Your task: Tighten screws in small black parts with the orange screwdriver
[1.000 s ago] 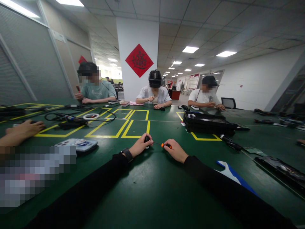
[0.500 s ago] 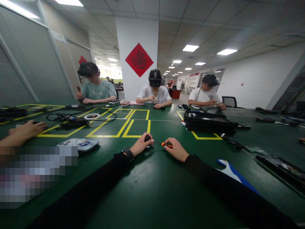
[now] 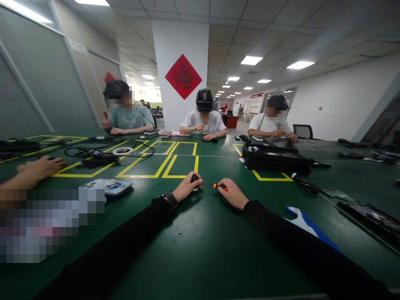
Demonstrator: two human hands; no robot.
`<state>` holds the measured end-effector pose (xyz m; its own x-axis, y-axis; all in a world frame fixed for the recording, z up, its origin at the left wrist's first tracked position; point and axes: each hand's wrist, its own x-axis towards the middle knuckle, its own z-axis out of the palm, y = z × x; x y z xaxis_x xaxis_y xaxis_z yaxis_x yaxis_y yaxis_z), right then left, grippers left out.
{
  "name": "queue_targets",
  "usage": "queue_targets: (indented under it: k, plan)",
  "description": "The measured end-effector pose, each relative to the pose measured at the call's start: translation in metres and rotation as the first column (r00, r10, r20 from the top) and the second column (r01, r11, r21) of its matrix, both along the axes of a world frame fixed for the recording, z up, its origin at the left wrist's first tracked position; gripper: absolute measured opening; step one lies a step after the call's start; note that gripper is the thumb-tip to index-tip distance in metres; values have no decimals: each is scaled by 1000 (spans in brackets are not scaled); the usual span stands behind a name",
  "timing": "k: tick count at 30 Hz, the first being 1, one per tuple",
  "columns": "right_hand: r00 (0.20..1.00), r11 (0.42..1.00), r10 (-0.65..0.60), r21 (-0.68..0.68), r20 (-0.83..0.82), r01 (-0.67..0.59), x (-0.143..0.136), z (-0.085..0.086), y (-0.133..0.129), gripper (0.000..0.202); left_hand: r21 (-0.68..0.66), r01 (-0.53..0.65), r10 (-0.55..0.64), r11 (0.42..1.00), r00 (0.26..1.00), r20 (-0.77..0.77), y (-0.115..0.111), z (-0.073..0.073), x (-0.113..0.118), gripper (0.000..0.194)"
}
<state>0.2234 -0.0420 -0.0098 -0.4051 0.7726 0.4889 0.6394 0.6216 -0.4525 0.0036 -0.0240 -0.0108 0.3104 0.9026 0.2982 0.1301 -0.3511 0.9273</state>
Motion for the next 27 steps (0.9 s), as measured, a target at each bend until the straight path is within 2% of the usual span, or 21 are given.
queue_targets:
  k: [9,13,21,27]
  plan:
    - [1000,1000,-10,-30,-17,9,-1,0,-2,12,38,5,-4,999,1000,-26,-1,0,1,27]
    - [1000,1000,-15,-5,16,15,-1,-1,0,20,45,3,-2,999,999,-35,-1,0,0,26]
    - [999,999,13,-40,-33,-14,-1,-2,-1,10,8,-11,12,1000,999,-30,-1,1,0,28]
    - [999,1000,-3,-16,-51,2,-1,-3,-1,18,-23,-23,22,999,1000,-18,-1,1,1,28]
